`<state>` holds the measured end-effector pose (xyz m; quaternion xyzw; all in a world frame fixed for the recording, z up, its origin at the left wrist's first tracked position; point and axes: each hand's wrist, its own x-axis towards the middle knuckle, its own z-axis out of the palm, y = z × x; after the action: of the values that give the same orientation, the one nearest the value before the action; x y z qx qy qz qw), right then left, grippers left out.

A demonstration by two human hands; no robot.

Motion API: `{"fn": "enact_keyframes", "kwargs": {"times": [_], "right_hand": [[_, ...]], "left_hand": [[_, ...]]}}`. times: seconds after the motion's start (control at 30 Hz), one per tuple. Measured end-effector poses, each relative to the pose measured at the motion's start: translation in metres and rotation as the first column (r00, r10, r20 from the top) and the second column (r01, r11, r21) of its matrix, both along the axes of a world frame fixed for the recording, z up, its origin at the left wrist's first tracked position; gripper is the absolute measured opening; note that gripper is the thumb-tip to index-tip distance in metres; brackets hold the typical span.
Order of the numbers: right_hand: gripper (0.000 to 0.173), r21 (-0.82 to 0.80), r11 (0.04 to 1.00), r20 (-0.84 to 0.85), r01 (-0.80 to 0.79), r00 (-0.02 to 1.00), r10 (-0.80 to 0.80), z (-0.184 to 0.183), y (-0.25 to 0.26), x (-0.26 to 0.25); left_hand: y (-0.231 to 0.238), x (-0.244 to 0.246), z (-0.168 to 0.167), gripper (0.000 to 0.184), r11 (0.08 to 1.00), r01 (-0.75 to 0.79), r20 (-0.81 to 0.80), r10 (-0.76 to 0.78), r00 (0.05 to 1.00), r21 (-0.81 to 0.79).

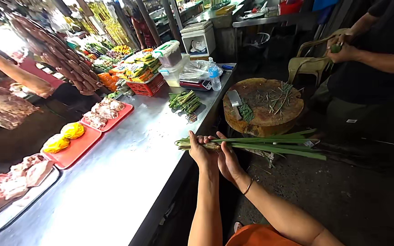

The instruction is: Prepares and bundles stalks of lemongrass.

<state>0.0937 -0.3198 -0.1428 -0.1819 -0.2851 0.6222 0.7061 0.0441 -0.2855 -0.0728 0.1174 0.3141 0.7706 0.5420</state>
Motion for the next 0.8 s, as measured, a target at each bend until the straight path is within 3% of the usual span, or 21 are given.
{"fn": "enact_keyframes", "kwargs": {"times": [0.1, 0.13, 0.23, 0.27, 0.4, 0.5, 0.57, 0.6, 0.7, 0.8], "right_hand": [[0.095, 0.097, 0.995, 0.117, 0.000, 0.993, -0.012, -0.010, 0.006, 0.006], [0.092, 0.098, 0.995, 0.132, 0.012, 0.991, -0.025, -0.008, 0.006, 0.006], [0.051, -0.001, 0.999, 0.047, 0.040, 0.998, -0.040, 0.008, -0.002, 0.001], [0.048, -0.017, 1.000, 0.025, 0.015, 1.000, -0.015, 0.013, -0.005, 0.000], [0.066, 0.035, 0.999, 0.053, 0.019, 0.998, -0.021, 0.018, -0.005, -0.005], [0.083, 0.102, 0.989, 0.124, 0.104, 0.985, -0.117, 0.004, 0.007, -0.002], [0.092, 0.160, 0.985, 0.194, 0.071, 0.976, -0.102, -0.011, 0.014, 0.007], [0.091, 0.191, 0.981, 0.241, 0.047, 0.966, -0.093, -0.017, 0.015, 0.012], [0.063, 0.227, 0.974, 0.402, 0.020, 0.909, -0.112, -0.030, 0.017, 0.026], [0.051, 0.233, 0.969, 0.427, 0.078, 0.888, -0.174, -0.033, 0.011, 0.030]], "left_hand": [[0.001, 0.001, -0.004, 0.051, 0.997, 0.074, 0.112, -0.074, 0.991, 0.005], [0.001, 0.002, -0.006, 0.052, 0.997, 0.073, 0.108, -0.076, 0.991, 0.032], [-0.001, 0.000, -0.008, 0.053, 0.987, 0.064, 0.049, -0.072, 0.996, 0.145], [-0.001, 0.000, -0.006, 0.051, 0.984, 0.062, 0.044, -0.070, 0.997, 0.167], [-0.004, 0.002, 0.006, 0.050, 0.989, 0.074, 0.086, -0.085, 0.993, 0.126], [-0.003, 0.003, 0.004, 0.050, 0.995, 0.093, 0.106, -0.096, 0.990, 0.030], [0.000, 0.001, -0.002, 0.048, 0.994, 0.099, 0.118, -0.092, 0.989, -0.051], [0.002, 0.000, -0.005, 0.047, 0.991, 0.100, 0.126, -0.088, 0.988, -0.089], [0.005, -0.003, -0.016, 0.045, 0.983, 0.099, 0.155, -0.074, 0.985, -0.156], [0.004, 0.000, -0.024, 0.042, 0.973, 0.089, 0.135, -0.061, 0.989, -0.211]]}}
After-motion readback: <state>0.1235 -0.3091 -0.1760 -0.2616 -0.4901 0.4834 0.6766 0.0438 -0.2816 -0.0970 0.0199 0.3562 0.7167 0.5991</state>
